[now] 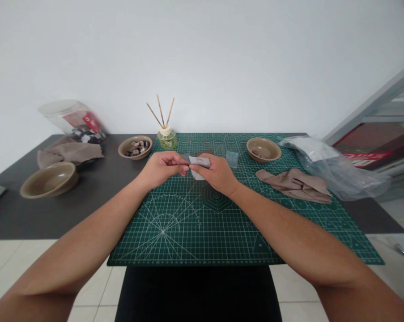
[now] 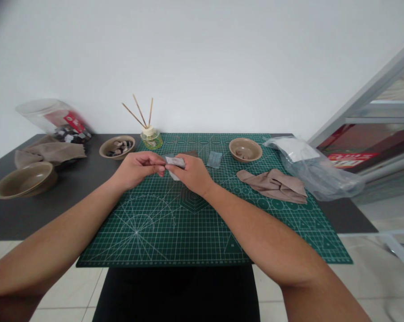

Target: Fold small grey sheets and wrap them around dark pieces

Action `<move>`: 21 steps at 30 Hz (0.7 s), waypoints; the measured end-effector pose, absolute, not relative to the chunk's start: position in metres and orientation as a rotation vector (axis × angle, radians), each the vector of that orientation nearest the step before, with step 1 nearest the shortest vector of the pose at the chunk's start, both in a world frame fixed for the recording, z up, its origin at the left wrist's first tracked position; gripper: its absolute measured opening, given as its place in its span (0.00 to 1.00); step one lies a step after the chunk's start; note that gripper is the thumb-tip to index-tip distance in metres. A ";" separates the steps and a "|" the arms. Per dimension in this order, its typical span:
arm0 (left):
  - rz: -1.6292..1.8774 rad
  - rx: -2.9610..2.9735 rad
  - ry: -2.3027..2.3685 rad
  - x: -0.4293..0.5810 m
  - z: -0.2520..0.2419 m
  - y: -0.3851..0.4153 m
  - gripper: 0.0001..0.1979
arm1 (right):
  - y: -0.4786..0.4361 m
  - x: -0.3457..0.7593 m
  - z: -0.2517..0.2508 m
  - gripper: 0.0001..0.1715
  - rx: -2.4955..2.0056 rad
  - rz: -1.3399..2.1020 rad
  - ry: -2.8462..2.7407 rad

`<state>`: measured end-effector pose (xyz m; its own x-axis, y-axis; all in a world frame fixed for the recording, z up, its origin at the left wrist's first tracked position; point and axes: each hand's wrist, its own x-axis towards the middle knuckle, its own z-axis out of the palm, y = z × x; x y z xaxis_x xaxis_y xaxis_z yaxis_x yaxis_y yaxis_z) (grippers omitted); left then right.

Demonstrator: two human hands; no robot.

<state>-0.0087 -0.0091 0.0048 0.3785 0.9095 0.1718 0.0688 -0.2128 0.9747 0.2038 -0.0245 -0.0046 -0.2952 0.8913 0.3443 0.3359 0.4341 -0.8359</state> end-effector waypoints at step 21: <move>1.051 1.592 0.875 -0.008 0.004 -0.009 0.10 | -0.022 0.204 -0.006 0.24 -1.072 0.982 -1.833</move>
